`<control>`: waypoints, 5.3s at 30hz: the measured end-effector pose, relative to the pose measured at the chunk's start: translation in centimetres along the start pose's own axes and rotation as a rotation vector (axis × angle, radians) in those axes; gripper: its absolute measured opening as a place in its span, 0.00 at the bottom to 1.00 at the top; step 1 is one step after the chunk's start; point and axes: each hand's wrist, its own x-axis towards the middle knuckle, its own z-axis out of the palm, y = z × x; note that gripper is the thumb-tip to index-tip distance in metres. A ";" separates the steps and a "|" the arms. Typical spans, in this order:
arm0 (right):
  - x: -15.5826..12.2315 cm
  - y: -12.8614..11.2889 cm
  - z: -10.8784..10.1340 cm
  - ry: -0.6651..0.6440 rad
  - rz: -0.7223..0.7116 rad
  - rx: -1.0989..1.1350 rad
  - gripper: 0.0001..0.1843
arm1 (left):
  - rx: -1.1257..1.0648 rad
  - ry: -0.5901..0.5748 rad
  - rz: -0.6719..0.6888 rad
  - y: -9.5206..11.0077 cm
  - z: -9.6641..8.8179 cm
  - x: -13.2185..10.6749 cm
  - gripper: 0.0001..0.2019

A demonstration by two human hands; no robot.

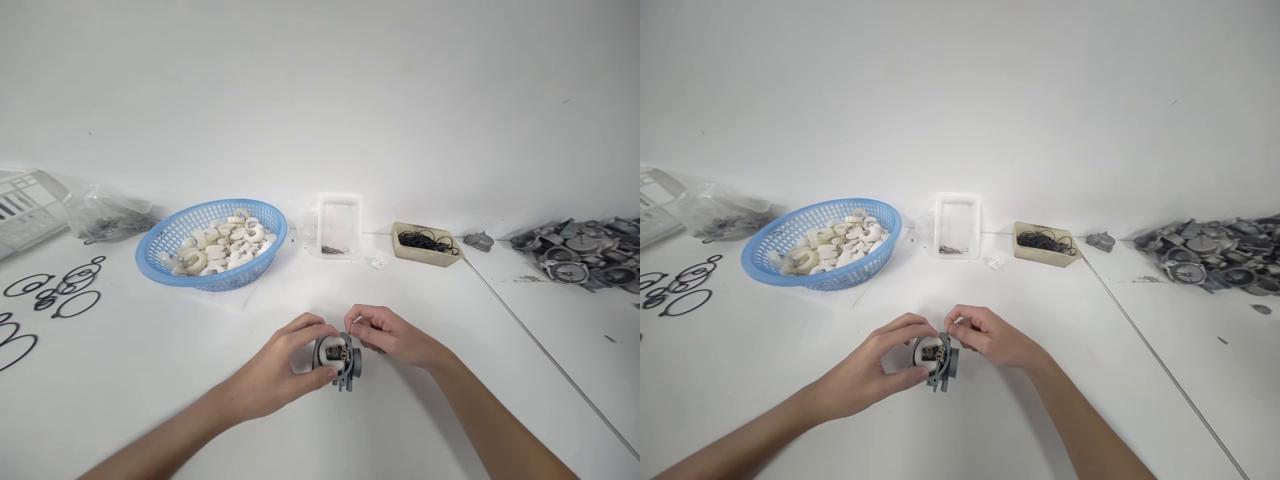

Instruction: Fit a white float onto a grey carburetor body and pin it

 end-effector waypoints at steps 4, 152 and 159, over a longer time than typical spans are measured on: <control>-0.1 -0.3 0.0 0.003 -0.005 -0.026 0.22 | 0.015 0.004 0.005 0.1 0.0 0.0 0.15; 0.5 0.9 -0.3 -0.001 -0.005 0.100 0.20 | 0.598 0.363 0.581 -2.1 1.6 0.1 0.14; 0.4 0.7 -0.2 0.025 -0.048 0.020 0.18 | 0.620 0.384 0.629 -2.2 1.7 0.2 0.14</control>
